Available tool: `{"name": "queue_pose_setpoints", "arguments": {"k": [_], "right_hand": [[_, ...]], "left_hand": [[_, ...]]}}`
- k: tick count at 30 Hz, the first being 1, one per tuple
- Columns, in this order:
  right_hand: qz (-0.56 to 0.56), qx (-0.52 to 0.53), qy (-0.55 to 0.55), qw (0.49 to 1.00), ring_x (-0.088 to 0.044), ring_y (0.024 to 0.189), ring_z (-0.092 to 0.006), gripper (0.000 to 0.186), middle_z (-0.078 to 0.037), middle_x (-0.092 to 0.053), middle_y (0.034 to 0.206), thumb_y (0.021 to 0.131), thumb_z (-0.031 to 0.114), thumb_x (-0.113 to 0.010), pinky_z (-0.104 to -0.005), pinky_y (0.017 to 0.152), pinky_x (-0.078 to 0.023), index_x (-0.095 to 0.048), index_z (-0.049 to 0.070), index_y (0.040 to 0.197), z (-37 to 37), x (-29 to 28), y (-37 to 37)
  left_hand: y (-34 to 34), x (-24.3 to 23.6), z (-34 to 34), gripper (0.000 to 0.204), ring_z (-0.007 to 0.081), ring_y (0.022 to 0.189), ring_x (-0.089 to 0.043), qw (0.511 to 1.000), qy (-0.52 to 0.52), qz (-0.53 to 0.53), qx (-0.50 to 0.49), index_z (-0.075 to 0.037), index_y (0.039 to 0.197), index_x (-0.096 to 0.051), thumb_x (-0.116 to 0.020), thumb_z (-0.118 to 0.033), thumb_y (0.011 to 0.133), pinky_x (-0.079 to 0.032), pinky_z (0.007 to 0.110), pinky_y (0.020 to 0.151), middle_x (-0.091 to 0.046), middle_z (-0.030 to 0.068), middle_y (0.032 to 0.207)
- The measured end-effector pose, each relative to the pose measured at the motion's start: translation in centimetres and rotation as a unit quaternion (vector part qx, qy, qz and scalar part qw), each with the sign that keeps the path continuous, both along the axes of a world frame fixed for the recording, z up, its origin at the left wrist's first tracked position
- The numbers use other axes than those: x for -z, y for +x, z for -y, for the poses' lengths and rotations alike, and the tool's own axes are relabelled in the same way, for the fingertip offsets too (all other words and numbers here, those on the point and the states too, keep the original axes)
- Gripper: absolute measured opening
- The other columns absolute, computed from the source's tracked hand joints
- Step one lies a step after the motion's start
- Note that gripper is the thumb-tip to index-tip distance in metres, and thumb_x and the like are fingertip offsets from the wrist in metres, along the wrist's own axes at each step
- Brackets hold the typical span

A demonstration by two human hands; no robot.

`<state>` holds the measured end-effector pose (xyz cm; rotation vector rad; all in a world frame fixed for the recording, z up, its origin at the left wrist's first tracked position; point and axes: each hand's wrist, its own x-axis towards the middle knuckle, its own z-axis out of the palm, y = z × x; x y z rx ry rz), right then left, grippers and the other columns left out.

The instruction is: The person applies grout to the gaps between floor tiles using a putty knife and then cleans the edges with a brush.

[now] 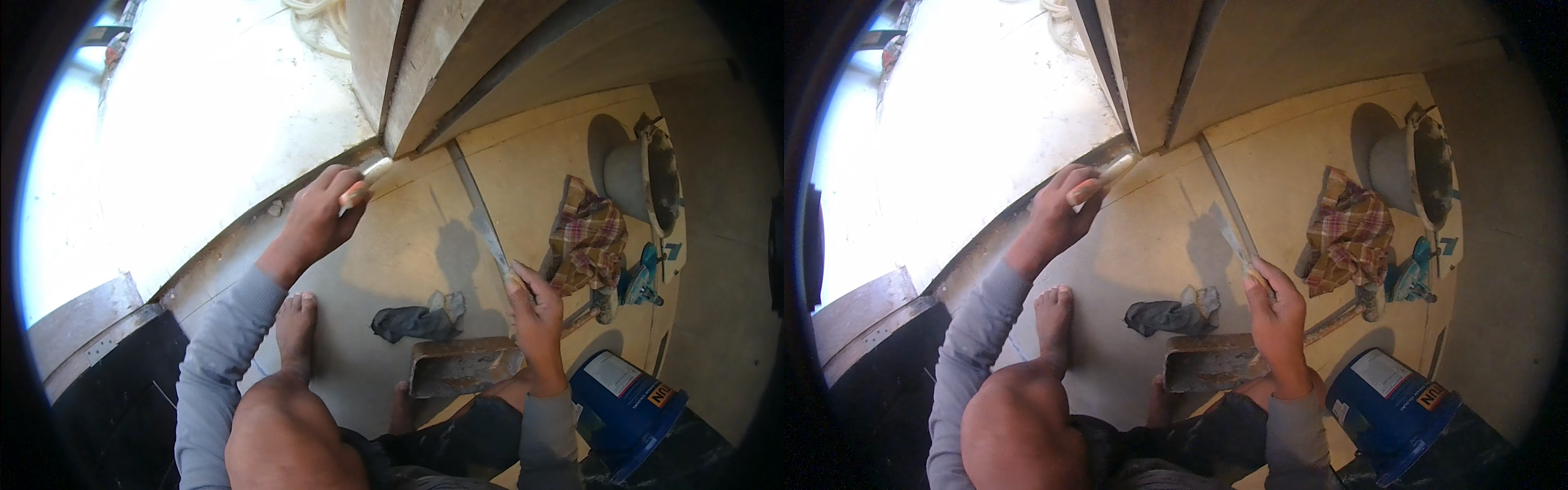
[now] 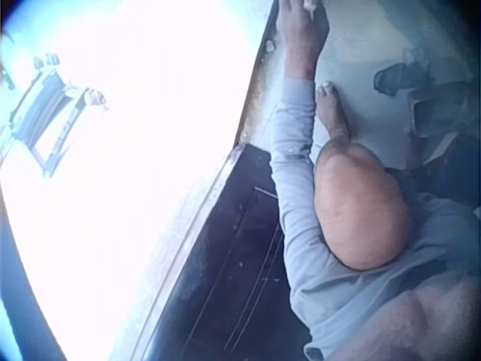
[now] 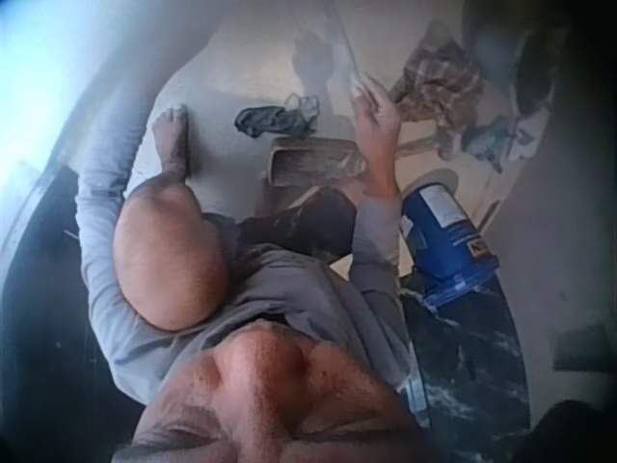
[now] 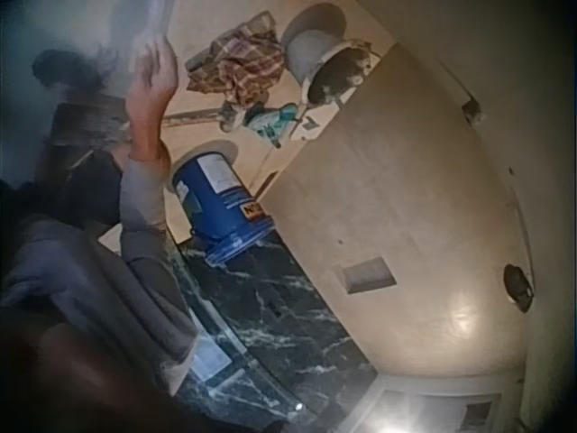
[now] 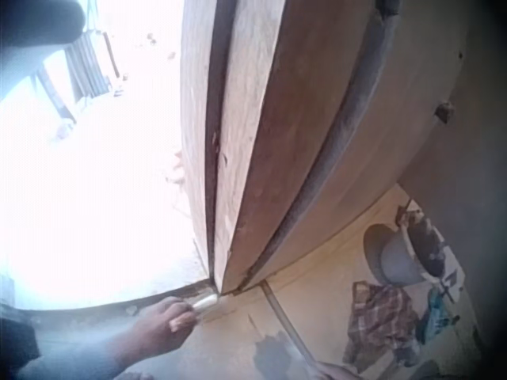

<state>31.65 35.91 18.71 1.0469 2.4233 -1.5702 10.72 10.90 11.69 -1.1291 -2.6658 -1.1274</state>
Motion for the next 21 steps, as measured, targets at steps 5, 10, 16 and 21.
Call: {"name": "queue_pose_setpoints", "arguments": {"k": [5, 10, 16, 21], "right_hand": [[0.048, 0.007, -0.087, 0.995, -0.054, 0.066, -0.0081, 0.034, -0.006, -0.061, 0.088, 0.093, 0.016, -0.056, -0.0231, 0.055, -0.048, -0.057, 0.002, 0.124, 1.0, 3.1, -1.2], [0.077, -0.041, -0.124, 0.989, -0.049, 0.052, -0.0065, 0.036, -0.004, -0.058, 0.081, 0.095, 0.021, -0.053, -0.0205, 0.045, -0.041, -0.053, 0.008, 0.129, 3.2, 6.7, -3.0], [0.089, 0.043, -0.101, 0.99, -0.046, 0.048, -0.0075, 0.036, -0.005, -0.057, 0.08, 0.094, 0.019, -0.053, -0.0217, 0.039, -0.037, -0.054, 0.005, 0.128, 4.7, 8.6, -8.8], [0.081, 0.087, -0.059, 0.991, -0.052, 0.049, -0.0125, 0.033, -0.007, -0.058, 0.074, 0.093, 0.017, -0.052, -0.0266, 0.046, -0.043, -0.058, -0.002, 0.119, 6.6, 8.7, -10.9]], "left_hand": [[0.5, -1.4, 4.3, 0.021, 0.0257, 0.084, -0.064, 0.984, 0.147, -0.034, -0.097, -0.001, 0.1, -0.056, -0.067, 0.003, 0.081, -0.053, 0.032, 0.07, -0.062, 0.0133, 0.102], [2.6, -3.4, 10.1, 0.019, 0.017, 0.096, -0.061, 0.939, 0.229, 0.046, -0.251, 0.003, 0.106, -0.056, -0.061, 0.002, 0.087, -0.053, 0.028, 0.08, -0.061, 0.0118, 0.106], [5.1, -3.9, 15.4, 0.019, 0.0149, 0.096, -0.06, 0.9, 0.242, 0.097, -0.35, 0.003, 0.107, -0.057, -0.06, -0.002, 0.09, -0.05, 0.026, 0.082, -0.061, 0.0104, 0.106], [7.0, -3.5, 19.0, 0.021, 0.0151, 0.095, -0.061, 0.873, 0.26, 0.12, -0.394, 0.003, 0.11, -0.056, -0.059, -0.001, 0.09, -0.051, 0.027, 0.082, -0.062, 0.0105, 0.105]]}}
